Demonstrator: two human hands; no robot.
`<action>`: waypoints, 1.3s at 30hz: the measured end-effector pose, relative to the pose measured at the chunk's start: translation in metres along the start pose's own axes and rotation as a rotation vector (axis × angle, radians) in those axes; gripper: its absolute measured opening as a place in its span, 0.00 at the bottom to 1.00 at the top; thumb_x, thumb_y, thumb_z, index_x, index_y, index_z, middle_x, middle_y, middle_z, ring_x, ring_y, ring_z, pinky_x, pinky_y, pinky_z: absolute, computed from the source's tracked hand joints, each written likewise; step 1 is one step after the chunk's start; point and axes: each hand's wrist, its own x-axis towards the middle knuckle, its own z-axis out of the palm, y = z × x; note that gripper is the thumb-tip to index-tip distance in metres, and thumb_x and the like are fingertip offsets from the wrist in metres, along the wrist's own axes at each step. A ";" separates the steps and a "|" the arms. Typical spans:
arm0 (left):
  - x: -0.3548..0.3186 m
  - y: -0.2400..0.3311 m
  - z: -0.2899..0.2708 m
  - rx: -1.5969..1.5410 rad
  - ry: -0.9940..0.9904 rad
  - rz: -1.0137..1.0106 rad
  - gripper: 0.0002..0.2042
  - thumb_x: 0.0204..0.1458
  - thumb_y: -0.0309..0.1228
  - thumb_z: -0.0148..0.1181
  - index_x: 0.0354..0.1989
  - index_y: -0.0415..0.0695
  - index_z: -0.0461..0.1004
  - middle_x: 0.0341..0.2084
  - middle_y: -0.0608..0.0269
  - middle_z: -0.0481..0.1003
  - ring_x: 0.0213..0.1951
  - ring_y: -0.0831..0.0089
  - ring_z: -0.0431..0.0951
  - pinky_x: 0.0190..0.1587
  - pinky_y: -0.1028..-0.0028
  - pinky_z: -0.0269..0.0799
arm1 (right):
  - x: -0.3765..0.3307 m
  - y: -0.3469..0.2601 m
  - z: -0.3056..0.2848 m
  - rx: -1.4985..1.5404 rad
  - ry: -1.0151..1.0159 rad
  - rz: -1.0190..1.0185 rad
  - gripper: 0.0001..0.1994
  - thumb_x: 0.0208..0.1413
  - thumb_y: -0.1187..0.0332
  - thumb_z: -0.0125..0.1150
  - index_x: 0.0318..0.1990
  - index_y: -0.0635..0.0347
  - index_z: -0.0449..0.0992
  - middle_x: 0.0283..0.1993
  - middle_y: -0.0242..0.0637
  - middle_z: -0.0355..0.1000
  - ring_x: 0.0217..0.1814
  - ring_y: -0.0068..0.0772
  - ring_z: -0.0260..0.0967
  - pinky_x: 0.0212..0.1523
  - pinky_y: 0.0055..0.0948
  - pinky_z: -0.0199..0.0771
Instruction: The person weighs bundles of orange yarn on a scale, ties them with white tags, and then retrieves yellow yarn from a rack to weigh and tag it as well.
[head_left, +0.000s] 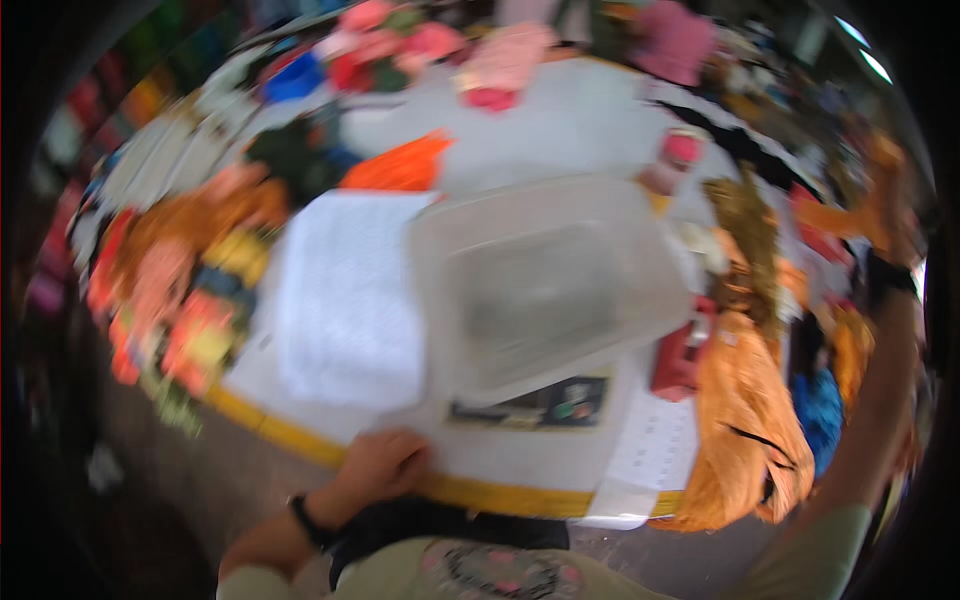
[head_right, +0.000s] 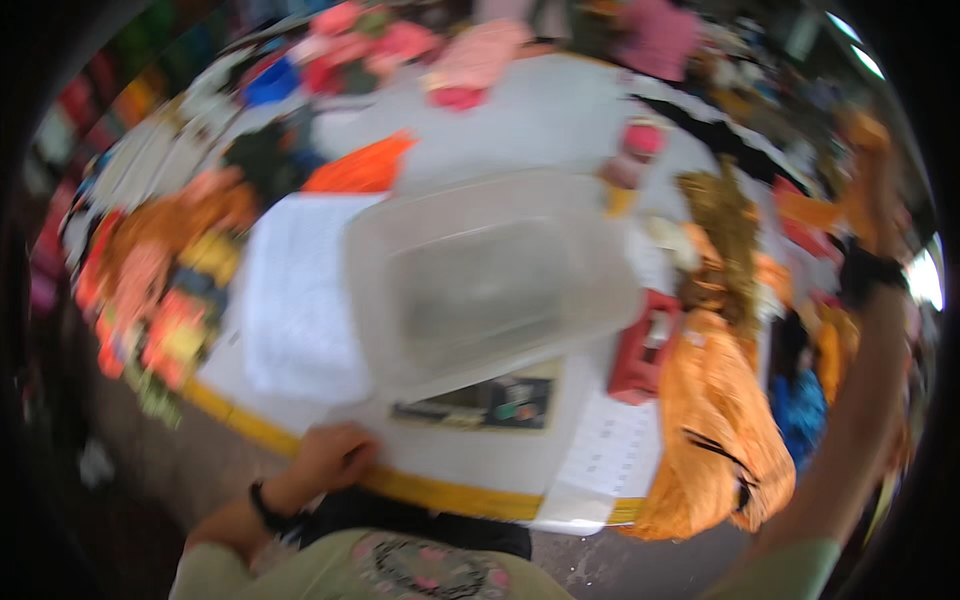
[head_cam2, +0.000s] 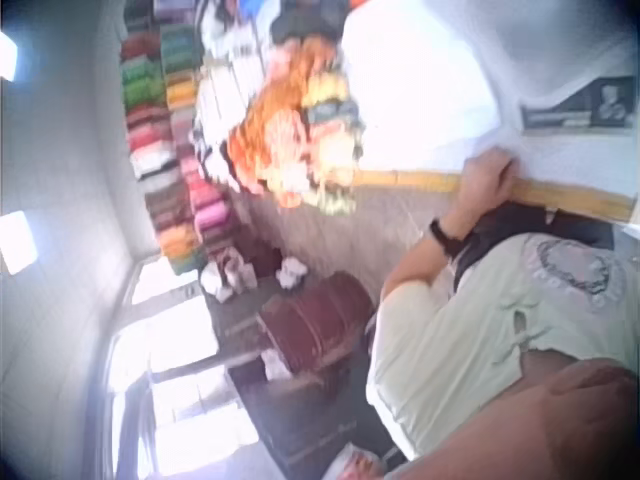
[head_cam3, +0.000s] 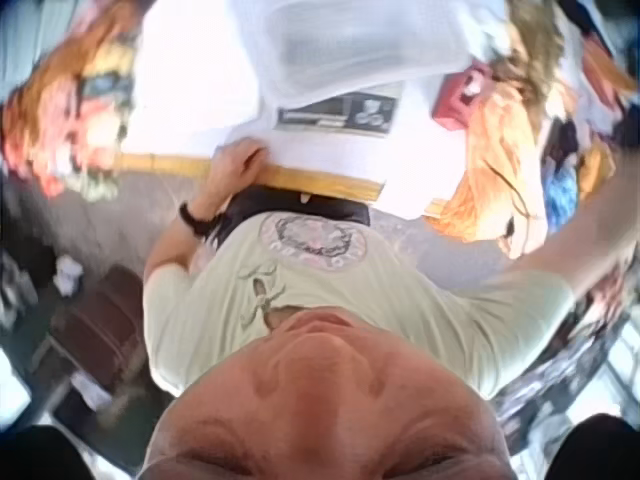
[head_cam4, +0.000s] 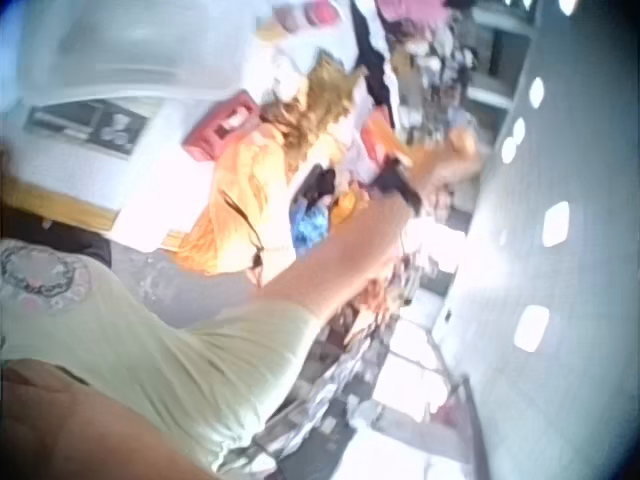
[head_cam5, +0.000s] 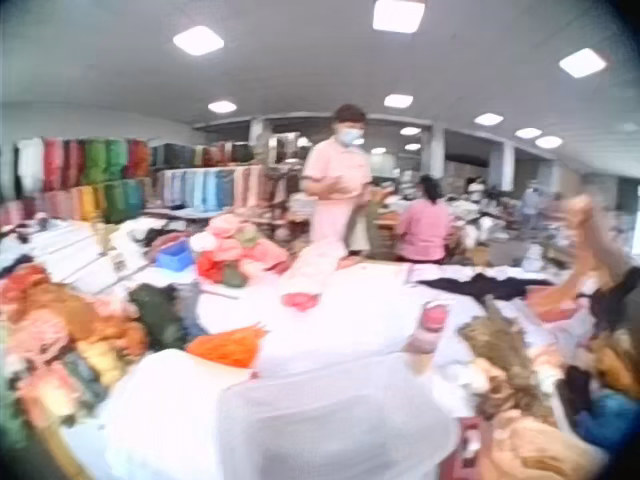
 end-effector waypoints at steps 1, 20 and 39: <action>-0.008 -0.003 -0.002 0.003 0.031 0.001 0.04 0.47 0.28 0.63 0.30 0.47 0.74 0.24 0.57 0.76 0.24 0.56 0.77 0.25 0.64 0.73 | -0.013 0.008 0.047 -0.044 -0.038 0.061 0.09 0.50 0.69 0.59 0.38 0.58 0.69 0.39 0.42 0.70 0.43 0.37 0.68 0.47 0.37 0.69; -0.007 0.009 -0.002 0.021 0.099 -0.055 0.03 0.44 0.22 0.62 0.23 0.43 0.73 0.17 0.59 0.72 0.19 0.63 0.75 0.22 0.69 0.68 | -0.138 0.013 0.121 -0.208 0.214 0.392 0.18 0.46 0.69 0.66 0.46 0.62 0.71 0.41 0.50 0.75 0.45 0.53 0.73 0.46 0.45 0.71; 0.073 -0.147 -0.280 0.420 0.602 -0.214 0.12 0.50 0.25 0.58 0.43 0.39 0.74 0.35 0.49 0.77 0.42 0.60 0.79 0.43 0.64 0.74 | -0.186 -0.102 0.038 0.158 -0.407 0.352 0.23 0.52 0.77 0.58 0.58 0.61 0.65 0.57 0.44 0.65 0.60 0.40 0.61 0.55 0.31 0.64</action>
